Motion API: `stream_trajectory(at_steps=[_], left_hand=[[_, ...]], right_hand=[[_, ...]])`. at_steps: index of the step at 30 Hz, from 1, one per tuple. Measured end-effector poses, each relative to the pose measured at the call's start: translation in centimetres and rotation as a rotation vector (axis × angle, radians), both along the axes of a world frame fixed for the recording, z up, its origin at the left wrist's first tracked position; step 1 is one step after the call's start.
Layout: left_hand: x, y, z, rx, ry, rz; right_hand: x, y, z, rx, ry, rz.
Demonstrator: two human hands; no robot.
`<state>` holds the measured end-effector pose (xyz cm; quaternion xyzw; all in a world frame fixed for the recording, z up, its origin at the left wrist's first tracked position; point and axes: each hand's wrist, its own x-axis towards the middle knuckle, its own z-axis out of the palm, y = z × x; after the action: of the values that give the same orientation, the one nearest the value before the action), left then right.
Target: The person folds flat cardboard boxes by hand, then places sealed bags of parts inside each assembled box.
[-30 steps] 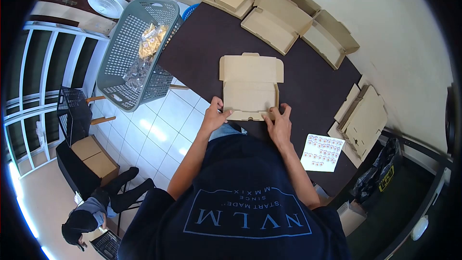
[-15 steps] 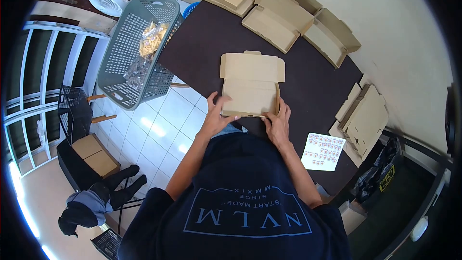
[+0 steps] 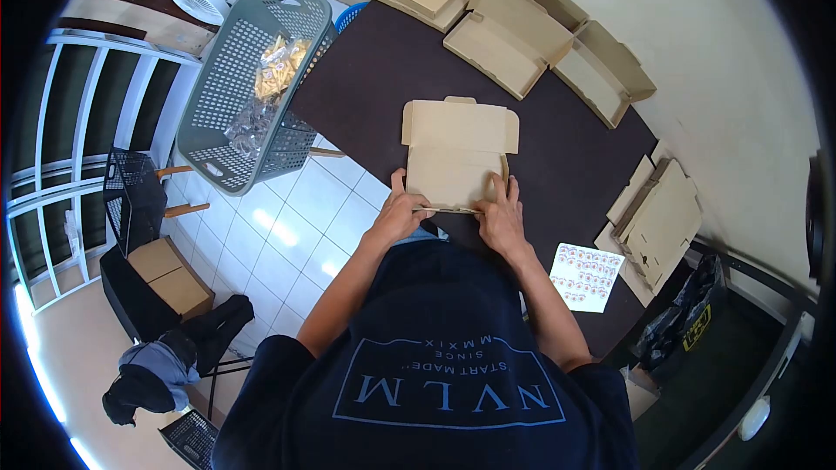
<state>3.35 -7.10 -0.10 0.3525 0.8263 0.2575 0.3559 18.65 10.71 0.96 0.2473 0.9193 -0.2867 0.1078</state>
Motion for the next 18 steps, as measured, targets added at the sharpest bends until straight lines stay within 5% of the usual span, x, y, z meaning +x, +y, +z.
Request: stream_trajectory(at_steps=[6,9,11,13,15,18], left_hand=[[0.6,0.2,1.7,-0.198,0.070,-0.006],[0.3,-0.5,0.7,-0.090,0.129,0.049],[-0.2,-0.5,0.5,0.025,0.116,0.023],[-0.8,-0.3,-0.5,0.154,0.078,0.148],[-1.7,0.4,-1.6,0.283,0.039,0.267],[-3.5,1.6,-4.7,0.323,0.036,0.629]], right_hand=[[0.1,1.7,0.6,-0.059,-0.075,0.082],[0.1,3.0,0.5,-0.124,0.164,0.077],[-0.8,4.2,0.8,-0.229,0.208,-0.319],[-1.4,5.1,-0.6,-0.077,0.340,-0.368],[-2.4,6.0,-1.3,-0.489,0.324,-0.816],[-3.4,6.9,-3.2,-0.622,0.244,-0.915]])
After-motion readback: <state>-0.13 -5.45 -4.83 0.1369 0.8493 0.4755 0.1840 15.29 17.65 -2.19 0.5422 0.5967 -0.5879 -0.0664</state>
